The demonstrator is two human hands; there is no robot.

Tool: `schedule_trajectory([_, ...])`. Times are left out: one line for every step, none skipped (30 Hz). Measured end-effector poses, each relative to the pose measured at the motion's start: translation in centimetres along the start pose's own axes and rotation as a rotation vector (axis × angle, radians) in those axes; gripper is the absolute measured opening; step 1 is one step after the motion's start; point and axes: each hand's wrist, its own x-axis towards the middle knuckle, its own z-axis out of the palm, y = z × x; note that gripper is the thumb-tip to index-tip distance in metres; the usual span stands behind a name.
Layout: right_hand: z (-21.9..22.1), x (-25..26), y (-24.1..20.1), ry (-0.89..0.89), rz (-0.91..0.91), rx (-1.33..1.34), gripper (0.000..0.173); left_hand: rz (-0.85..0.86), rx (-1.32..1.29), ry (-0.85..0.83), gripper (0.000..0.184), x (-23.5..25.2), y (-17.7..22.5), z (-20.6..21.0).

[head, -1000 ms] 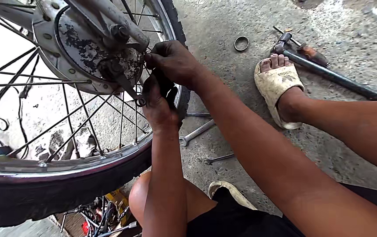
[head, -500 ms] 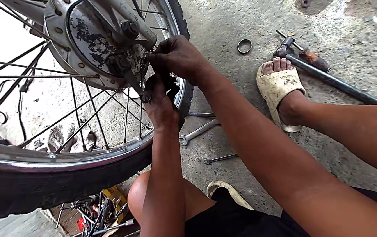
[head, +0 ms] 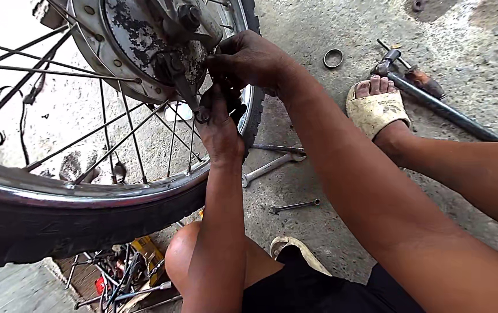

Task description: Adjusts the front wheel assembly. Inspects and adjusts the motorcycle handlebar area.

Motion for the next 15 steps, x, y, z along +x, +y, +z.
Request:
schedule_trajectory([0.0,-0.1,0.0,-0.004,0.003,0.011,0.024,-0.001,0.001,-0.013,0.019,-0.2,0.1,-0.1])
schedule_trajectory([0.0,-0.1,-0.1,-0.011,0.009,0.018,0.023,-0.002,0.002,-0.026,0.019,-0.4,0.1,-0.2])
schedule_trajectory([-0.1,-0.1,-0.2,-0.022,0.023,0.018,0.022,-0.009,0.011,-0.036,0.019,-0.7,0.2,-0.3])
schedule_trajectory([-0.2,-0.1,-0.2,-0.029,0.04,0.012,0.022,-0.022,0.024,-0.04,0.02,-1.1,0.4,-0.5])
schedule_trajectory([-0.4,-0.1,-0.4,-0.038,0.052,0.012,0.022,-0.037,0.037,-0.049,0.02,-1.5,0.4,-0.7])
schedule_trajectory([-0.6,-0.1,-0.5,-0.044,0.066,0.012,0.022,-0.048,0.053,-0.049,0.019,-2.0,0.4,-0.9])
schedule_trajectory([-0.7,-0.2,-0.6,-0.046,0.076,-0.002,0.022,-0.052,0.068,-0.042,0.018,-2.4,0.3,-1.1])
schedule_trajectory([-0.8,-0.2,-0.8,-0.043,0.079,-0.027,0.023,-0.052,0.087,-0.04,0.016,-2.7,0.0,-1.3])
schedule_trajectory([-0.7,-0.3,-0.9,-0.039,0.084,-0.056,0.023,-0.061,0.12,-0.052,0.016,-3.0,-0.5,-1.4])
schedule_trajectory([-0.8,-0.4,-0.9,-0.033,0.087,-0.084,0.024,-0.087,0.163,-0.077,0.017,-3.2,-1.1,-1.4])
schedule_trajectory([-0.9,-0.3,-0.8,-0.033,0.076,-0.096,0.022,-0.119,0.229,-0.116,0.02,-3.4,-1.9,-1.2])
schedule_trajectory([-1.0,-0.3,-0.7,-0.051,0.059,-0.108,0.02,-0.152,0.316,-0.17,0.022,-3.6,-2.9,-1.0])
schedule_trajectory([-1.3,-0.3,-0.5,-0.068,0.034,-0.111,0.016,-0.169,0.428,-0.237,0.024,-3.6,-4.2,-0.8])
schedule_trajectory([-1.4,-0.3,-0.6,-0.071,0.02,-0.116,0.015,-0.158,0.566,-0.299,0.022,-3.7,-5.5,-0.6])
schedule_trajectory([-1.6,-0.3,-0.7,-0.078,0.017,-0.118,0.015,-0.131,0.717,-0.352,0.021,-3.7,-6.9,-0.4])
